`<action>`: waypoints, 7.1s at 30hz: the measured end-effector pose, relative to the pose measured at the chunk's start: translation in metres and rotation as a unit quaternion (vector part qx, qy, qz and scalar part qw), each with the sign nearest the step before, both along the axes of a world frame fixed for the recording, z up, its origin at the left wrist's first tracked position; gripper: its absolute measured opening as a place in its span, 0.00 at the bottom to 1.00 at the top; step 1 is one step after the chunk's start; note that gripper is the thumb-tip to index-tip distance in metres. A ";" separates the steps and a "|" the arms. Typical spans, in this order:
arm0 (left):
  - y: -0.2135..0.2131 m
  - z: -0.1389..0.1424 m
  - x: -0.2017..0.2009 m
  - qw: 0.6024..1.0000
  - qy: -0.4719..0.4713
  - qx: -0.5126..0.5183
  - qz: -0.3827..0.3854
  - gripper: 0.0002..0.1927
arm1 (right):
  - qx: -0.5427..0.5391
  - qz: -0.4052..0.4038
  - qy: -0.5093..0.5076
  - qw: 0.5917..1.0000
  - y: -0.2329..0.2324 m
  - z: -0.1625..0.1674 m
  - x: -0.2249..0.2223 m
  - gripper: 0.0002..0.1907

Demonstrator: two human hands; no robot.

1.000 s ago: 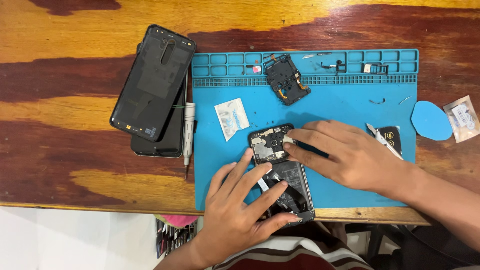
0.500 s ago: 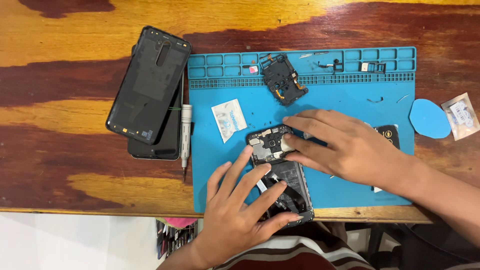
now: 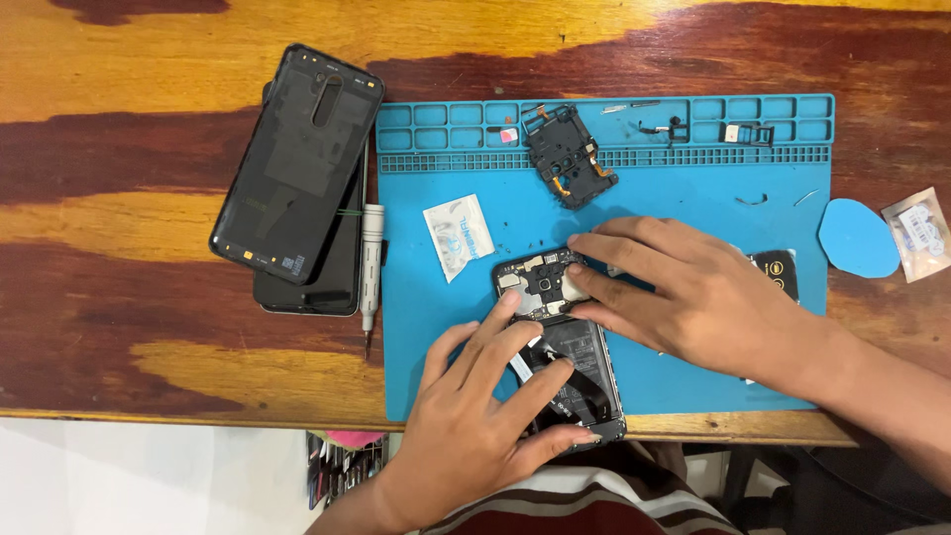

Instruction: The person reassembles a disassembled smartphone on a blue mat. They place the motherboard into the chassis, connect ribbon cables, and use a metal spudger to press components into place. The person then closes the phone and presses along the edges to secure the casing.

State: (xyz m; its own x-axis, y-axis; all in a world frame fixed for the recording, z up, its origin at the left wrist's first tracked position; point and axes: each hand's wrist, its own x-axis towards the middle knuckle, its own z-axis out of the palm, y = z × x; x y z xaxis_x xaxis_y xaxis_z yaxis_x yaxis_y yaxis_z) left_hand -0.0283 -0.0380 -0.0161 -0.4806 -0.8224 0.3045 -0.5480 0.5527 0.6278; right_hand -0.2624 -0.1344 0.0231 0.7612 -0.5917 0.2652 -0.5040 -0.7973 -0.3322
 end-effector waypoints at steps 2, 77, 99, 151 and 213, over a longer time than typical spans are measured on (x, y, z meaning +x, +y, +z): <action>0.000 0.000 0.000 1.000 -0.005 -0.001 0.000 0.28 | -0.005 0.001 0.006 1.000 0.000 0.000 0.001 0.17; 0.005 -0.004 -0.007 0.994 -0.099 -0.039 0.026 0.22 | -0.031 0.071 0.056 0.995 -0.008 0.006 0.009 0.22; 0.005 -0.007 -0.004 0.994 -0.082 -0.069 0.020 0.22 | -0.217 0.174 0.118 0.953 -0.007 -0.002 0.002 0.14; 0.003 -0.002 -0.010 0.992 -0.109 -0.063 0.029 0.19 | 0.078 0.086 0.067 0.991 -0.014 0.012 -0.030 0.18; -0.013 0.018 -0.011 0.997 -0.011 0.069 -0.016 0.34 | 0.065 0.046 0.057 0.995 -0.001 0.014 -0.030 0.24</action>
